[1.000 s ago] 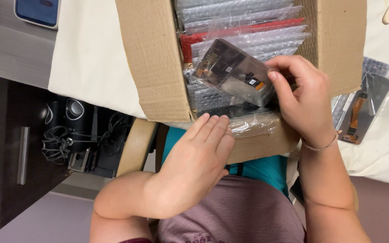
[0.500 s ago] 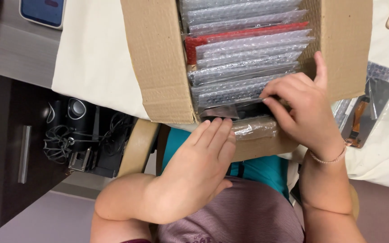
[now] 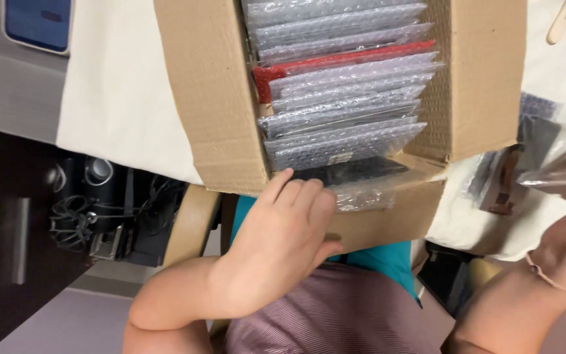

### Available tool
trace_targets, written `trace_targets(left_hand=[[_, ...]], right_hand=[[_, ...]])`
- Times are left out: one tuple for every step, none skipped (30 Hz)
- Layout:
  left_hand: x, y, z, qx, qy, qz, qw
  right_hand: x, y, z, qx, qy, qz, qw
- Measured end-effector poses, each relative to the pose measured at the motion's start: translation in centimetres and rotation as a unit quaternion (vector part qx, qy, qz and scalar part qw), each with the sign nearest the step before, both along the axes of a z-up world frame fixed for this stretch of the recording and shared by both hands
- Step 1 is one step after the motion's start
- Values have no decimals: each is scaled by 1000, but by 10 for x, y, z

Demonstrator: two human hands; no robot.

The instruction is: Organizing mobile phones on a desk and unpacking a box of replacement screens and parts.

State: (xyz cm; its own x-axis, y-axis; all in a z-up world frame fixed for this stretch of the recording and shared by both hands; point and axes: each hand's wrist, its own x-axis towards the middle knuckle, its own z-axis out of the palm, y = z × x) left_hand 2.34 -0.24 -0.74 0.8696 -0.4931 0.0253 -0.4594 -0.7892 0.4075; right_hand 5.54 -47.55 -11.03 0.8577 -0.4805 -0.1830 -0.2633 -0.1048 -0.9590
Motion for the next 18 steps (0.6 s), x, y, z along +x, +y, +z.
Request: trace_targets(left_hand=[[2,-6,-6,-10,-1,-6,1000],[3,-12,-12,4,-27,28,999],[3,-16,-17,24,-50,60,997],[2,-21,-19,20,-46,53,997],[2,-26,-22,73,-52,61,994],[1,-30,-25,127,-57,69,988],[1,-31,-24,131,-56,73,987],[0,-32,-23,126,-56,80,987],[-1,-33,-21,120,-54,84,988],[-4,-34,-21,123,-51,85,988],[-6,-36,-22,142,-55,92,984],[-7,-37,-24,161,-59,99,980],[-7,-38,-23,160,-59,98,980],[-7,-38,-23,186,-69,102,975],[-7,-39,-23,211,-77,107,969],[-7,-40,-24,210,-76,107,969],[-8,-40,-25,200,-78,113,970],[-9,-40,-25,190,-81,118,971]], right_hand=[[5,-10,-11,-10,-1,-6,1000],[10,-20,-21,-23,-105,-55,993],[11,-27,-37,-32,-203,-106,973],[1,-16,-29,-37,-200,-112,973],[5,-3,-26,-93,-134,-94,982],[8,11,-23,-149,-68,-76,984],[6,8,-28,-145,-68,-72,984],[4,6,-33,-194,-60,-38,978],[-3,2,-37,-244,-49,-5,968],[-3,18,-24,-243,-46,-2,969],[-2,34,-11,-359,-14,36,933],[-1,49,2,-467,19,76,881],[-2,50,4,-467,19,75,881],[-2,51,5,-489,8,73,869],[-2,52,6,-510,-3,72,857],[-1,57,9,-511,-2,74,857],[-2,61,11,-493,-48,61,866],[-2,66,13,-474,-93,49,874]])
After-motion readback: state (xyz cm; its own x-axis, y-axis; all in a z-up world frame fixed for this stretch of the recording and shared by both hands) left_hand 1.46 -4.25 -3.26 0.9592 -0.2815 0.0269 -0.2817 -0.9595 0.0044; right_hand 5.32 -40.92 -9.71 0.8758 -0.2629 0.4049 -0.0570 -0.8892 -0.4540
